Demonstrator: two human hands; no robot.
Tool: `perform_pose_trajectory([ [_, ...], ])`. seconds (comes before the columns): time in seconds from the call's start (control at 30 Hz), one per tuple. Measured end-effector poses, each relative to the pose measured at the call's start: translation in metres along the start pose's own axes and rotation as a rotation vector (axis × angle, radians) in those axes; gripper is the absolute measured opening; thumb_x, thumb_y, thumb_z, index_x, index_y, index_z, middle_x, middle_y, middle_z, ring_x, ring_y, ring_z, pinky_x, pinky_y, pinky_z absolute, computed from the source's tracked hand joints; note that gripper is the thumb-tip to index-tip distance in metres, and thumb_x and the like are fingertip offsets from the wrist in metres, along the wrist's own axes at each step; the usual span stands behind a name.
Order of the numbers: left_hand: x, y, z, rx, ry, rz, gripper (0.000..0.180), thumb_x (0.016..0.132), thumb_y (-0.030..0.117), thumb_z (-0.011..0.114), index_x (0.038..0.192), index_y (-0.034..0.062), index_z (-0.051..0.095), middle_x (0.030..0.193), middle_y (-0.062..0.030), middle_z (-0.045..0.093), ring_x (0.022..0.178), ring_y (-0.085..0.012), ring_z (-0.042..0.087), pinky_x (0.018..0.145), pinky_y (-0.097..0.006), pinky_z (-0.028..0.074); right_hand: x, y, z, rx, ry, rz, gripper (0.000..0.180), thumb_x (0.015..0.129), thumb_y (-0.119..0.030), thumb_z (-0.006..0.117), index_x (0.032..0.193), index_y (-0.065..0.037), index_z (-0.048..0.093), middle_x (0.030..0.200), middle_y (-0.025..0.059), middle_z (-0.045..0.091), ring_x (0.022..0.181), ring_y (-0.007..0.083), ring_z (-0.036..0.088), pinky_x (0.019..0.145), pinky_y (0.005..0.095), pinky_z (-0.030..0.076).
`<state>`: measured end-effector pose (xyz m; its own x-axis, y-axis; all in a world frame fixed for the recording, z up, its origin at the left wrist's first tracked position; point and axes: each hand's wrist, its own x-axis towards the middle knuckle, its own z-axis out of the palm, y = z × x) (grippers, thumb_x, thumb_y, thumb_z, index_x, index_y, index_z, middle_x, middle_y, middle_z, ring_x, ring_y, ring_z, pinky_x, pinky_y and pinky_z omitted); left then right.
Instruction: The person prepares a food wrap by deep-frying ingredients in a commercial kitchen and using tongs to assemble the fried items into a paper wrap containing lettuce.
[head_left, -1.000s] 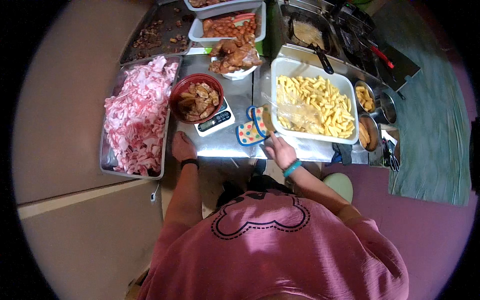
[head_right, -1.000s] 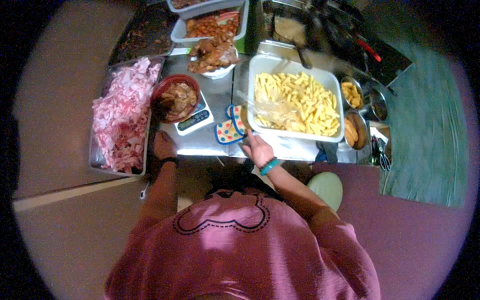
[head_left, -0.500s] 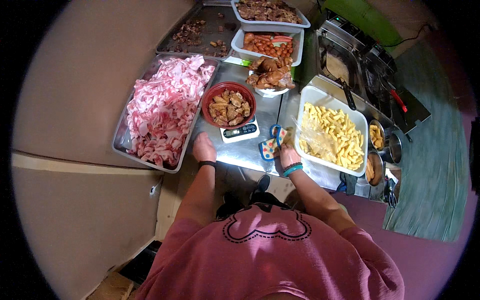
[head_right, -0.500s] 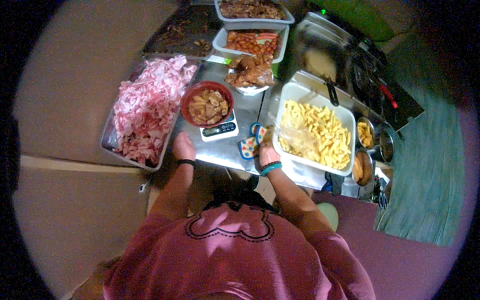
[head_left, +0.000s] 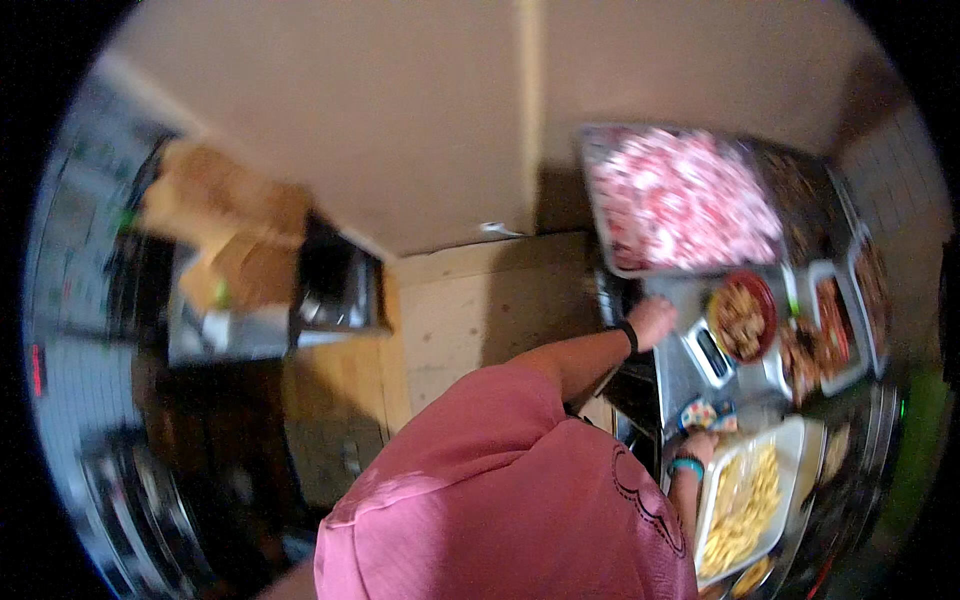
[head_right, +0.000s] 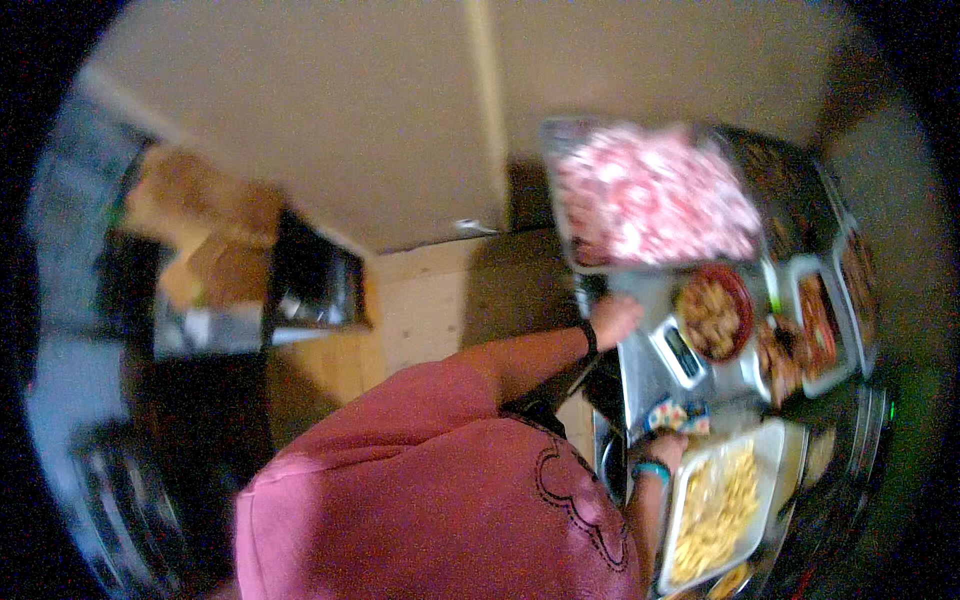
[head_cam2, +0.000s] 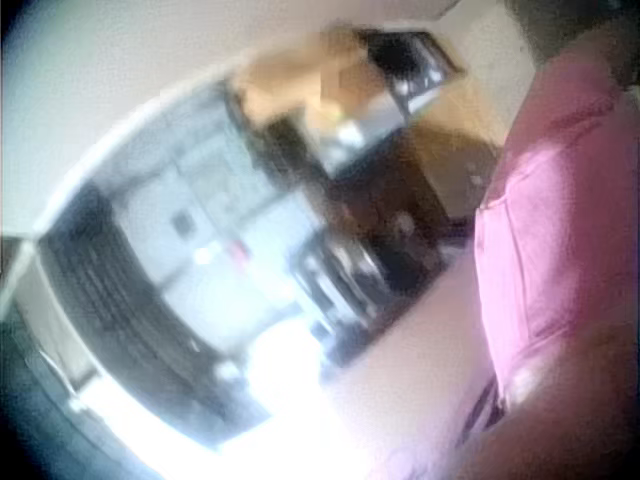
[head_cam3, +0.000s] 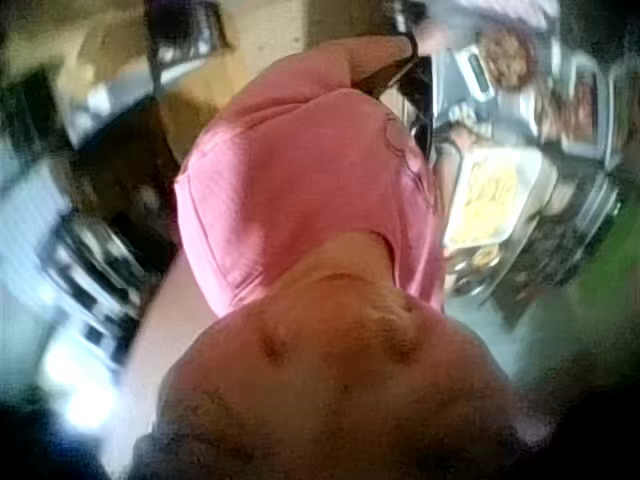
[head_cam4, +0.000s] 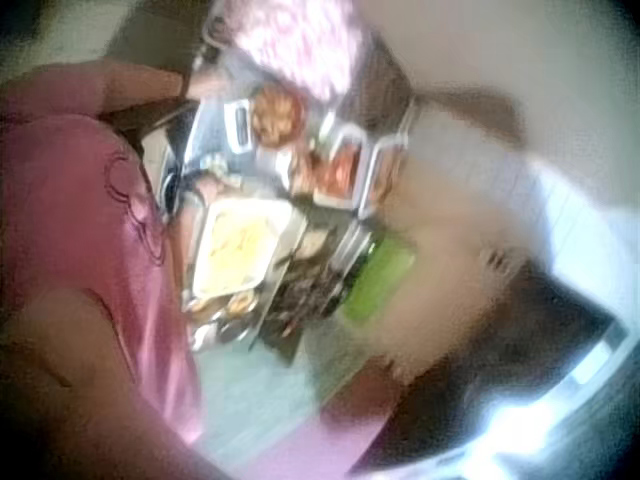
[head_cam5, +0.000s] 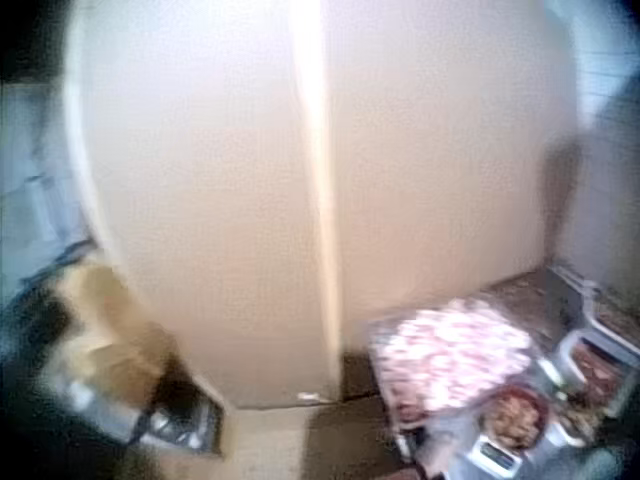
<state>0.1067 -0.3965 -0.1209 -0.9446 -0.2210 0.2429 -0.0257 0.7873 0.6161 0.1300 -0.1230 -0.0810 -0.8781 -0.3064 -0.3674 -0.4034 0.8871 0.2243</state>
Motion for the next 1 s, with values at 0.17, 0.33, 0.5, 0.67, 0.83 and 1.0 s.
perform_pose_trajectory([
  [0.17, -0.11, -0.018, -0.082, -0.065, 0.165, 0.053, 0.014, 0.073, 0.02, 0.052, 0.074, 0.0061, 0.054, 0.075, -0.0115, 0.052, 0.077, -0.0297, 0.05, 0.069, -0.041, 0.041, 0.027, 0.027, 0.035, -0.147, -0.076, -0.048, 0.025, 0.074, -0.019, 0.051, 0.089, 0.001, 0.056, 0.099, 0.0141, 0.054, 0.094, 0.0266, 0.049, 0.078, 0.0335, 0.039],
  [0.33, -0.237, -0.074, -0.194, 0.19, 0.423, -0.422, 0.015, 0.073, 0.015, 0.051, 0.079, 0.004, 0.058, 0.079, -0.0147, 0.058, 0.078, -0.0316, 0.053, 0.072, -0.04, 0.043, 0.073, 0.061, 0.109, -0.718, 0.027, -0.235, 0.032, 0.08, -0.036, 0.042, 0.095, -0.013, 0.061, 0.088, 0.0026, 0.062, 0.078, 0.0203, 0.057, 0.061, 0.0363, 0.041],
  [0.5, -0.323, -0.077, -0.367, 0.584, 1.115, -0.682, 0.014, 0.07, 0.008, 0.056, 0.082, 0.001, 0.056, 0.076, -0.0154, 0.055, 0.073, -0.031, 0.052, 0.066, -0.039, 0.042, 0.061, 0.044, 0.07, -0.47, 0.005, -0.135, 0.035, 0.08, -0.038, 0.043, 0.095, -0.011, 0.06, 0.089, 0.0049, 0.061, 0.08, 0.0223, 0.057, 0.063, 0.0362, 0.041],
  [0.67, -0.389, -0.094, -0.465, 0.971, 1.209, -0.959, 0.025, 0.075, 0.021, 0.055, 0.093, 0.0024, 0.053, 0.086, -0.0166, 0.056, 0.082, -0.0317, 0.053, 0.073, -0.04, 0.043, 0.047, 0.035, 0.047, -0.333, 0.014, -0.096, 0.038, 0.079, -0.04, 0.043, 0.095, -0.009, 0.059, 0.089, 0.0072, 0.061, 0.082, 0.0243, 0.057, 0.066, 0.0362, 0.042],
  [0.83, -0.408, -0.122, -0.499, 0.658, 0.812, -1.373, 0.026, 0.078, 0.03, 0.048, 0.09, 0.0073, 0.055, 0.082, -0.0173, 0.06, 0.079, -0.0326, 0.057, 0.069, -0.042, 0.045, 0.03, 0.025, 0.031, -0.259, 0.01, -0.057, 0.042, 0.078, -0.041, 0.044, 0.095, -0.006, 0.059, 0.09, 0.0095, 0.06, 0.084, 0.0262, 0.056, 0.069, 0.0361, 0.043],
  [1.0, -0.444, -0.163, -0.511, 0.566, 0.683, -1.277, 0.027, 0.08, 0.024, 0.04, 0.081, 0.0058, 0.06, 0.08, -0.0197, 0.059, 0.079, -0.033, 0.057, 0.069, -0.043, 0.045, 0.02, 0.013, 0.024, -0.216, 0.005, -0.05, 0.045, 0.078, -0.043, 0.045, 0.095, -0.004, 0.058, 0.091, 0.0118, 0.06, 0.085, 0.0282, 0.056, 0.071, 0.0361, 0.043],
])
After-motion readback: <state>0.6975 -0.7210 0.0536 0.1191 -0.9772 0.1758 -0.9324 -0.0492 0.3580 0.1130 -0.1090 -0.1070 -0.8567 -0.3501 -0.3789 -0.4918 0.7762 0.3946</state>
